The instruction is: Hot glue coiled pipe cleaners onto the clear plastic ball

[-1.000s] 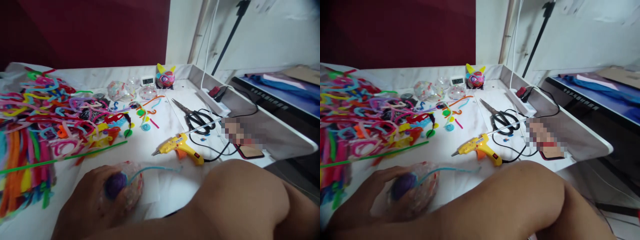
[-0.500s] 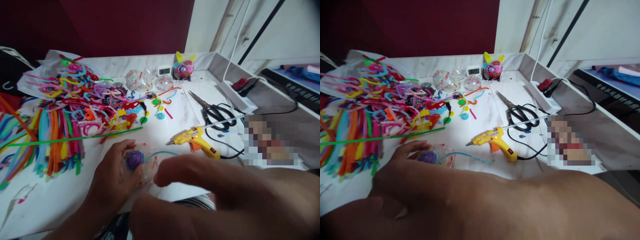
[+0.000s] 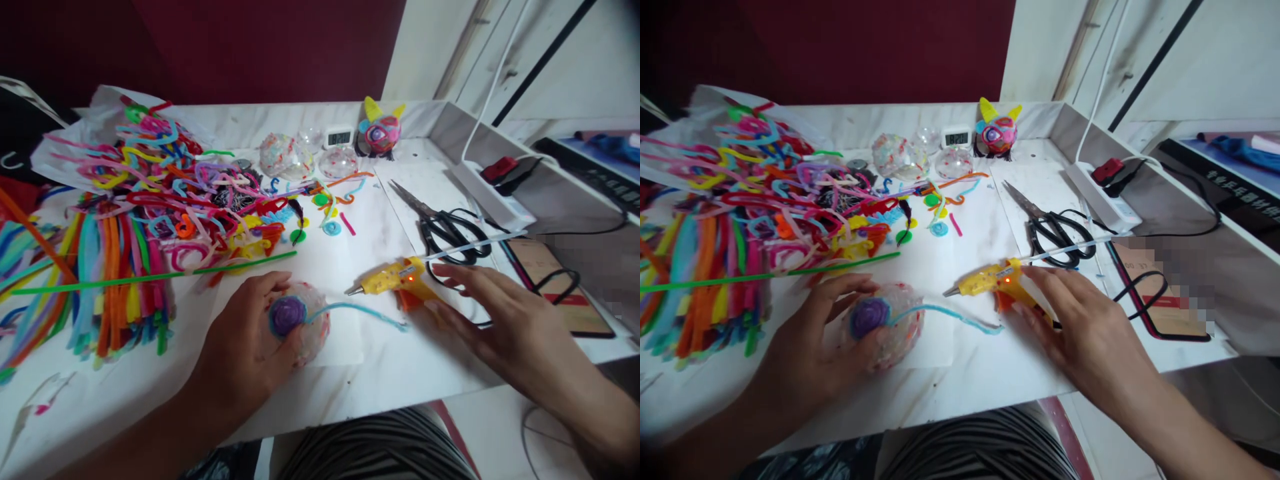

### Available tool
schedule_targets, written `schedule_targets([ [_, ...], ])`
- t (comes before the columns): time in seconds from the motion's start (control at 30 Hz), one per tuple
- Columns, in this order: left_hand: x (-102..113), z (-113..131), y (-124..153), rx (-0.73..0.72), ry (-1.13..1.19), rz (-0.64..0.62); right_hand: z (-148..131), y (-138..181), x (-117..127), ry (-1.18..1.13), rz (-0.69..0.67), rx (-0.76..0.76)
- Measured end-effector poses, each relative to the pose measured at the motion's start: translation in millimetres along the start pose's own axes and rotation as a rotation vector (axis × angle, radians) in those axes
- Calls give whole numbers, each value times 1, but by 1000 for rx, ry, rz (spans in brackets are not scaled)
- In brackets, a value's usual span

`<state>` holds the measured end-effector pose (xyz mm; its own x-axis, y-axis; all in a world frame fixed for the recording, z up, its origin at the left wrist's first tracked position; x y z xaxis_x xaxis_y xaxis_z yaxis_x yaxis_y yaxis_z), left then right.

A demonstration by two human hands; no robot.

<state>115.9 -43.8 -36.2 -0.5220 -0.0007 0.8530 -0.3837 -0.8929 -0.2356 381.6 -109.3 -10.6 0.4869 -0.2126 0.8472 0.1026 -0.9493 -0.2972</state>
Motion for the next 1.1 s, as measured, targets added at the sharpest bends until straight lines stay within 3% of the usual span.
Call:
schedule_targets([
  [0.2,-6,-3,3,6,-51,-66,38,13,-27,43,-26,-116],
  [0.4,-6,-4,4,36,-29,-114,34,3,-39,63,-191,-117],
  [0.57,-7,-3,4,16,15,-145,37,-4,-44,-121,-334,-278],
  [0.87,-13,9,-8,-148,-40,-175,49,17,11,-90,128,-275],
  [1.1,-26,15,-30,-227,52,-207,61,37,30,-231,239,-343],
])
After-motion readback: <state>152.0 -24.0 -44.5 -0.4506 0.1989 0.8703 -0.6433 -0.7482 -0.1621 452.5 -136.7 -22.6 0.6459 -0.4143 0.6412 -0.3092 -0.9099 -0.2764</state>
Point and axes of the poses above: each hand's wrist, its own y-axis away from the middle knuckle, its own x-axis out of the back of the hand, z = x × y, the point moved 8 cm from there along -y, towards the middle knuckle, and after that the axes turned 13 degrees about -y, right-handed, at the moved point
